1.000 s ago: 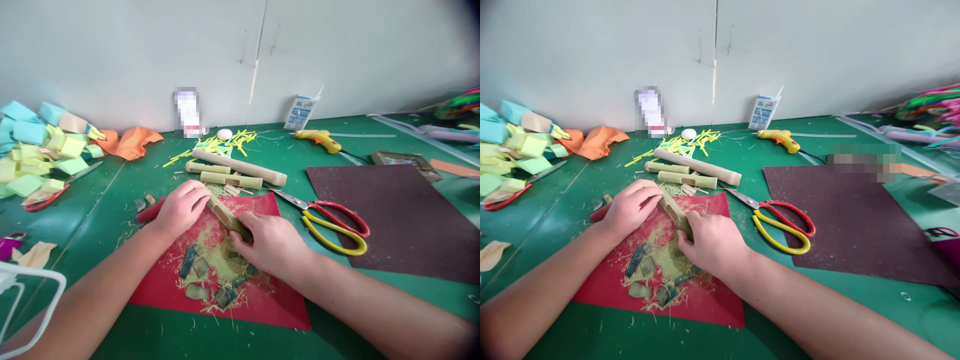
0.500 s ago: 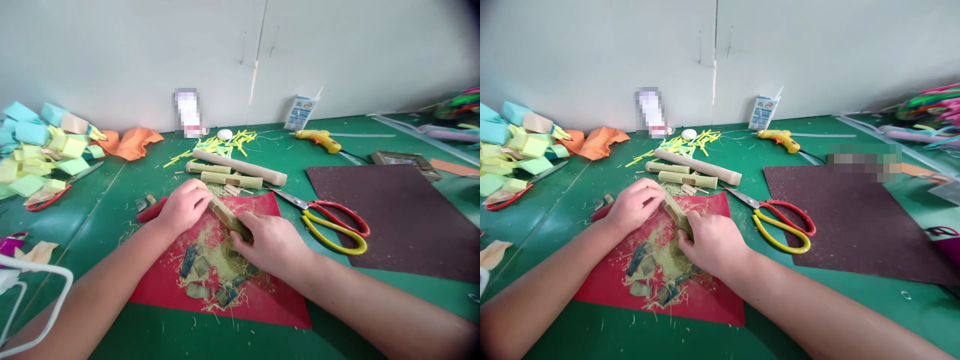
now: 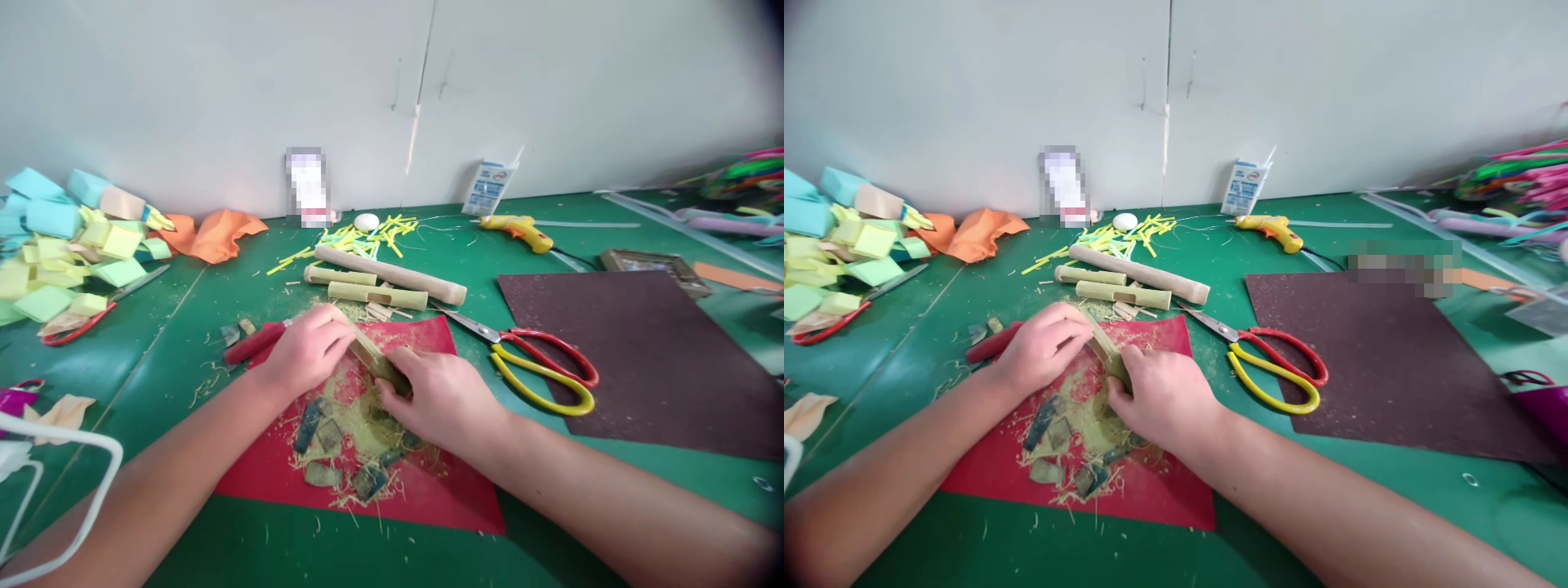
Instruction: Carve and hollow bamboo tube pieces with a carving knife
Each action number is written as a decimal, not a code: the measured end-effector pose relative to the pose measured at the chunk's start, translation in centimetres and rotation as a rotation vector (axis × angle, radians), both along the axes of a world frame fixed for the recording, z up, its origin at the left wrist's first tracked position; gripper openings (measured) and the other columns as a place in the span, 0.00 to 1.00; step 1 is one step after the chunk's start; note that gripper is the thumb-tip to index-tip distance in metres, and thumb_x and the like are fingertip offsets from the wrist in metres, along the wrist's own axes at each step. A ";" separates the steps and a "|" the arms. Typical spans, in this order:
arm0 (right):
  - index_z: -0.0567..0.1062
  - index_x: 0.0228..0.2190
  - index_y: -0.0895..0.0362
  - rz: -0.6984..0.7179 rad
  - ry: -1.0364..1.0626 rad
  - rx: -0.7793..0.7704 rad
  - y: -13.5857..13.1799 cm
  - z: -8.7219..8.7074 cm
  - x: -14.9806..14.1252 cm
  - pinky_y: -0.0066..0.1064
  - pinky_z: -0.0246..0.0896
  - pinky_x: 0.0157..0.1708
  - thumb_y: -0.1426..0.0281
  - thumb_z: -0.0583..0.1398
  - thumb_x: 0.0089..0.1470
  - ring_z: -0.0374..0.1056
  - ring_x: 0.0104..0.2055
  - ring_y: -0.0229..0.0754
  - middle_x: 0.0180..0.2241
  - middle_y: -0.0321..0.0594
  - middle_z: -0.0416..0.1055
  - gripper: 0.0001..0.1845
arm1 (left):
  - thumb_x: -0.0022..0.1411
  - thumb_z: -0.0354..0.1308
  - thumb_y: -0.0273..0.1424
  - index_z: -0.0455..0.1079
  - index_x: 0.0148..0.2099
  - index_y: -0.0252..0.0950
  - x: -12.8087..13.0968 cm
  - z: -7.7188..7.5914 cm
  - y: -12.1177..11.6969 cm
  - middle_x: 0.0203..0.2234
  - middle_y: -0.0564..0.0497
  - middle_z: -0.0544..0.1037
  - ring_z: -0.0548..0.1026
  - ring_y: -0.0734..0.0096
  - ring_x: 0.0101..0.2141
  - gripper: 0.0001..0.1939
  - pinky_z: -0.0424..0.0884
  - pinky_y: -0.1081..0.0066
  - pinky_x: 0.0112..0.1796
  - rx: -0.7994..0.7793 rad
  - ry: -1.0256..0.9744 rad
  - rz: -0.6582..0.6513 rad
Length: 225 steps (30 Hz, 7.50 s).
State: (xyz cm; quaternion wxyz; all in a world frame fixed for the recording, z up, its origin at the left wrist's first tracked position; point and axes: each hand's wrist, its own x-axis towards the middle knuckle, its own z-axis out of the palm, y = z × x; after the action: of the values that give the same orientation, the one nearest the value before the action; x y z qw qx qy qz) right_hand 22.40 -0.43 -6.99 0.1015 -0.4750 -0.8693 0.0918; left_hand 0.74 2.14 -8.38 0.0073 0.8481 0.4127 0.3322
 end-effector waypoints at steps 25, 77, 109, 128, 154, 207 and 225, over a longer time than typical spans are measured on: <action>0.69 0.26 0.57 -0.016 -0.013 -0.009 -0.1 0.1 -0.1 0.29 0.39 0.22 0.62 0.54 0.53 0.64 0.23 0.38 0.22 0.37 0.71 0.12 | 0.63 0.52 0.26 0.71 0.33 0.34 0.2 -0.1 0.0 0.33 0.47 0.73 0.72 0.69 0.35 0.08 0.70 0.67 0.39 0.005 -0.083 0.014; 0.66 0.25 0.56 -0.022 0.016 -0.026 0.0 -0.2 -0.3 0.29 0.39 0.22 0.62 0.54 0.51 0.61 0.23 0.37 0.22 0.37 0.70 0.11 | 0.65 0.50 0.25 0.70 0.34 0.33 2.3 0.4 -2.4 0.31 0.46 0.72 0.70 0.68 0.36 0.09 0.70 0.67 0.39 -0.118 0.013 -0.059; 0.68 0.26 0.56 -0.054 -0.013 -0.009 -0.2 -0.1 -0.3 0.30 0.38 0.22 0.61 0.54 0.51 0.63 0.22 0.38 0.21 0.36 0.70 0.11 | 0.65 0.50 0.25 0.71 0.35 0.33 2.5 0.5 -2.5 0.32 0.46 0.72 0.71 0.68 0.36 0.09 0.70 0.67 0.39 -0.131 0.001 -0.080; 0.68 0.27 0.55 -0.064 -0.007 -0.038 -0.3 0.3 -0.4 0.29 0.39 0.21 0.60 0.54 0.51 0.63 0.22 0.38 0.21 0.36 0.70 0.11 | 0.65 0.50 0.24 0.70 0.33 0.32 2.1 0.5 -2.3 0.31 0.46 0.72 0.71 0.68 0.35 0.10 0.69 0.66 0.39 -0.059 -0.039 0.010; 0.73 0.30 0.58 -0.004 -0.068 0.145 -0.1 0.6 0.4 0.33 0.49 0.26 0.59 0.52 0.56 0.68 0.30 0.43 0.30 0.41 0.72 0.17 | 0.61 0.56 0.26 0.72 0.38 0.36 0.6 0.0 -0.9 0.34 0.49 0.73 0.73 0.70 0.36 0.04 0.72 0.67 0.41 -0.027 -0.128 0.106; 0.65 0.23 0.56 -0.053 0.080 0.008 0.2 -0.1 -0.4 0.29 0.42 0.24 0.62 0.56 0.49 0.57 0.23 0.36 0.22 0.35 0.65 0.11 | 0.64 0.51 0.23 0.71 0.35 0.33 1.8 0.0 -1.7 0.34 0.45 0.74 0.72 0.67 0.38 0.07 0.71 0.67 0.41 -0.027 -0.025 -0.104; 0.66 0.23 0.56 -0.057 0.072 0.036 0.1 -0.4 -0.4 0.30 0.43 0.24 0.62 0.55 0.50 0.60 0.24 0.37 0.23 0.36 0.67 0.10 | 0.64 0.52 0.25 0.71 0.37 0.33 2.4 0.1 -1.8 0.34 0.46 0.74 0.72 0.68 0.37 0.07 0.71 0.67 0.41 -0.078 -0.032 -0.090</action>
State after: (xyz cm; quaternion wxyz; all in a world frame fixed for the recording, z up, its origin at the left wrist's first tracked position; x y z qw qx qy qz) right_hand 22.01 -0.33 -7.36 0.1441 -0.4942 -0.8526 0.0901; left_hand 3.14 0.30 -8.31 0.0619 0.8594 0.3868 0.3286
